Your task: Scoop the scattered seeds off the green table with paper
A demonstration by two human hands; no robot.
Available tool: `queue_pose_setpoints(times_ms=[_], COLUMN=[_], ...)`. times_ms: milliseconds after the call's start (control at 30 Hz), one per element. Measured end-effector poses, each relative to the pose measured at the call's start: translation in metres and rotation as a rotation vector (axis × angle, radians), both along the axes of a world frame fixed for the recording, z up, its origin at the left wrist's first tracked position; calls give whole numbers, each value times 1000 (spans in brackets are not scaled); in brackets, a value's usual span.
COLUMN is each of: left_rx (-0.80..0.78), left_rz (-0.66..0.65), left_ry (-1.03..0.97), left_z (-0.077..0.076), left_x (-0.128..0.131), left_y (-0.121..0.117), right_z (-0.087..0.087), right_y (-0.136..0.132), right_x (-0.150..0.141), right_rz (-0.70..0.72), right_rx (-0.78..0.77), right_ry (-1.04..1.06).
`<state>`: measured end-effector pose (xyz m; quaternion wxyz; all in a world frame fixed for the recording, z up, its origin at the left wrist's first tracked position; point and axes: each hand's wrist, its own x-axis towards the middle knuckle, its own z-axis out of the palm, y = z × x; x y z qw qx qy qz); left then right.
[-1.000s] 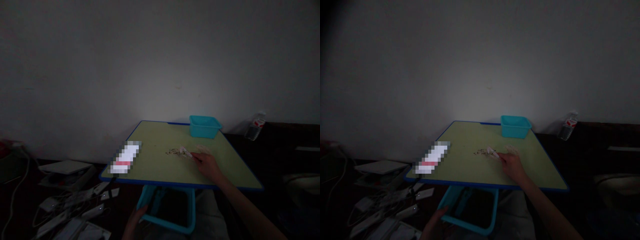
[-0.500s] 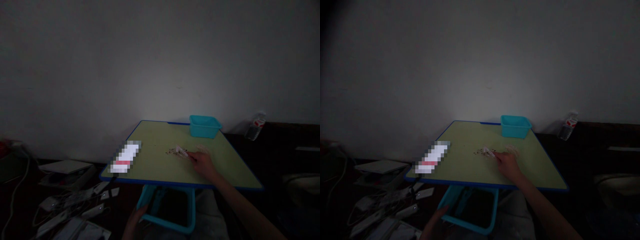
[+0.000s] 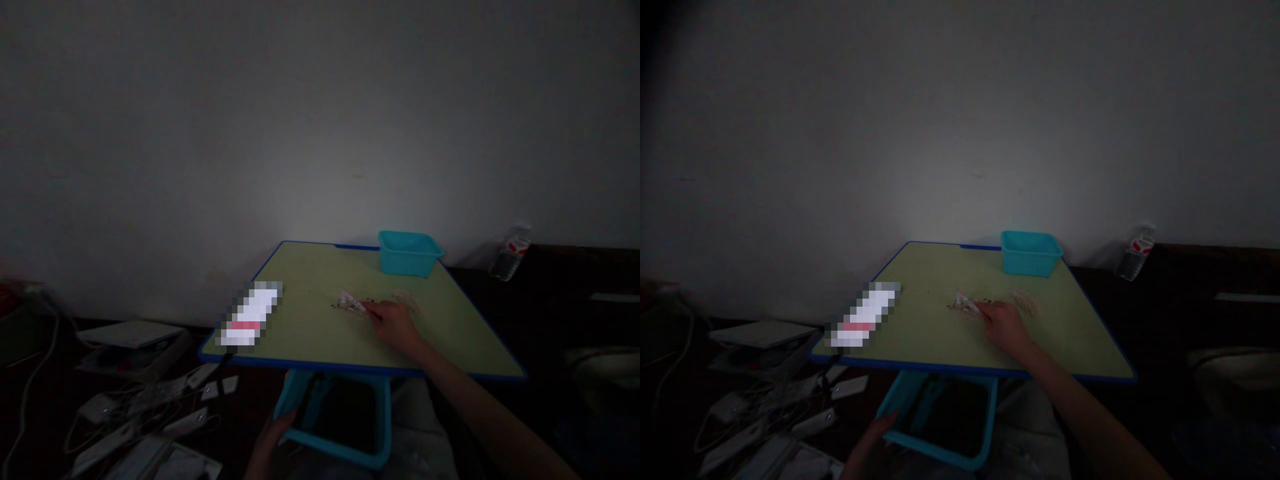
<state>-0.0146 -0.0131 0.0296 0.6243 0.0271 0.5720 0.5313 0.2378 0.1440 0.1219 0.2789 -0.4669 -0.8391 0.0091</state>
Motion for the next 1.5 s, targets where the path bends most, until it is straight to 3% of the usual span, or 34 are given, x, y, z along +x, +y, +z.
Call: queue_pose_setpoints(times_ms=[167,500,667,900,1267,1500], left_rx=[50,-40,-89,-36,-48,10], left_rz=[4,21,-8,5,12,11], left_ry=[6,-61,-57,-38,-27,-12], left_z=[-4,-19,-17,-15,-24,-13], left_x=[-1,-7,-9,-7,-9,-8], left_y=[-1,4,6,3,6,1], right_z=[0,1,4,10,5,8], right_y=[2,0,-1,-3,2,1], right_x=[-4,-4,-9,-17,-23,-22], right_rz=[17,58,60,52,79,59], right_rx=[-8,0,-15,-36,-37,-46], right_ry=[-2,9,-1,-7,-20,-13])
